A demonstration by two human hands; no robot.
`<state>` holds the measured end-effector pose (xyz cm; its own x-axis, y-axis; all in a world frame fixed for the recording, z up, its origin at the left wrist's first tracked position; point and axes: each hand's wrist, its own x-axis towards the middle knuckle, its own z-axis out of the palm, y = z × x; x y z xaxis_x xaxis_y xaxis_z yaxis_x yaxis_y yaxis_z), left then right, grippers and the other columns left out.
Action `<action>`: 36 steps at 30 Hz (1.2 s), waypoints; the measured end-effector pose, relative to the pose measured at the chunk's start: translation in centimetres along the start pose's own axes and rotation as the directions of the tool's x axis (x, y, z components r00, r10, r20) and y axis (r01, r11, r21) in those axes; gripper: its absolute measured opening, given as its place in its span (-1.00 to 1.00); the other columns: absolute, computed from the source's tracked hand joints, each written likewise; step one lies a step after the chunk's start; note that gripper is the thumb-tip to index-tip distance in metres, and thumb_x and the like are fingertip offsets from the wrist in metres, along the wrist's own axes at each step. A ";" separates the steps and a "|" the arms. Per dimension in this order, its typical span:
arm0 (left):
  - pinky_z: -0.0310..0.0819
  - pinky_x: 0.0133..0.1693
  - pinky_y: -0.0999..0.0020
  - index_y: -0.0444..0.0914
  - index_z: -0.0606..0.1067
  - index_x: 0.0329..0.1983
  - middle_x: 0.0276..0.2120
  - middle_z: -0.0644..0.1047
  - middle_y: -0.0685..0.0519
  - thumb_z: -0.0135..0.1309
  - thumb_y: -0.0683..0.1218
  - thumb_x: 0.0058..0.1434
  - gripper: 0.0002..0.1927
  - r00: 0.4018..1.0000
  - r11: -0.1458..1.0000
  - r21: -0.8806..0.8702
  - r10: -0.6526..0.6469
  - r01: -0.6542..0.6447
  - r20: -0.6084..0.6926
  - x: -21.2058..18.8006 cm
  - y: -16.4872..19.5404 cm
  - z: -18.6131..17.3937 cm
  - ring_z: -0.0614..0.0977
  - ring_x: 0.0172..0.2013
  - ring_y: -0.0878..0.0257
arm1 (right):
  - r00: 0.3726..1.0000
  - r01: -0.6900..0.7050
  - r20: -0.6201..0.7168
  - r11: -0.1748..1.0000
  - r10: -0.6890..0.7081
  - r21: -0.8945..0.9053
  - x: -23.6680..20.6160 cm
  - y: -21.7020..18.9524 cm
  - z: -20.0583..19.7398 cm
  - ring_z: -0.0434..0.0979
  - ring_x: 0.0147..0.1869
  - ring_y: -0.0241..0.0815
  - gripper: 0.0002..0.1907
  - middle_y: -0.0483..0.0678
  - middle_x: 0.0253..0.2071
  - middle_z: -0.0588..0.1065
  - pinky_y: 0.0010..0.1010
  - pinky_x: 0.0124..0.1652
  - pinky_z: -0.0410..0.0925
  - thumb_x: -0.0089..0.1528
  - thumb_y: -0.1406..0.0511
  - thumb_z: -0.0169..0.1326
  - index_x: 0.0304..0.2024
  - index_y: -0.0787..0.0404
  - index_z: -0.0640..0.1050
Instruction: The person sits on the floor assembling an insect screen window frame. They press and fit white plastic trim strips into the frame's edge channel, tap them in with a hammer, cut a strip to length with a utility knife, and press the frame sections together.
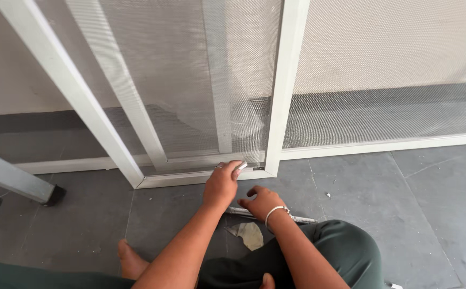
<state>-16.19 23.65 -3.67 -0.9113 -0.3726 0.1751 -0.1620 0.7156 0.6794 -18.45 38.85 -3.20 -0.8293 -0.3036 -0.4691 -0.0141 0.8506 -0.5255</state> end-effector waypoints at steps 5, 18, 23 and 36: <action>0.46 -0.14 -0.07 -0.14 0.50 0.05 -0.23 0.60 -0.11 0.10 -0.11 0.27 -0.72 0.994 0.996 0.078 0.039 -0.047 0.101 0.9 0.6 2.2 0.60 -0.13 -0.14 | 0.993 -0.089 -0.070 0.996 0.091 0.027 1.8 1.6 -2.3 0.56 0.23 0.09 -0.40 0.11 0.07 0.58 -0.17 0.21 0.39 0.08 -0.11 0.26 0.07 0.02 0.64; 0.50 -0.23 0.01 -0.11 0.54 -0.20 -0.23 0.59 0.07 0.16 -0.02 0.22 -0.87 0.974 0.965 0.161 0.219 -0.209 -0.052 1.3 -0.3 3.4 0.60 -0.17 -0.01 | 0.993 -0.079 -0.088 0.997 0.077 -0.017 2.8 2.2 -2.2 0.65 0.10 0.09 -0.54 0.09 -0.05 0.66 -0.19 0.14 0.45 0.06 0.00 0.29 -0.05 0.03 0.71; 0.51 -0.22 0.03 -0.08 0.53 -0.19 -0.22 0.59 0.12 0.11 0.05 0.29 -0.85 0.964 0.877 0.400 0.251 -0.265 0.088 1.5 -1.4 3.4 0.62 -0.16 0.06 | 0.999 -0.038 -0.002 0.913 0.041 -0.406 -1.2 -0.1 2.6 0.63 0.05 0.13 -0.74 0.11 -0.05 0.61 -0.11 0.01 0.51 0.17 0.16 0.22 -0.14 0.11 0.66; 0.54 -0.25 0.07 -0.08 0.57 -0.16 -0.28 0.61 0.12 0.14 -0.08 0.23 -0.87 0.925 0.885 0.323 0.374 -0.336 -0.064 1.4 -3.7 2.1 0.65 -0.25 0.06 | 0.995 0.103 0.064 0.788 -0.082 -0.607 -3.4 -0.4 7.9 0.64 0.01 0.05 -0.80 0.13 -0.06 0.57 -0.20 -0.08 0.53 0.34 0.33 0.01 0.01 0.23 0.44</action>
<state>-17.66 21.74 -7.43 -0.8796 -0.1146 0.4618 0.0403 0.9491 0.3122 -11.21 36.19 -7.01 -0.7882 -0.3986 -0.4689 -0.4358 0.8995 -0.0319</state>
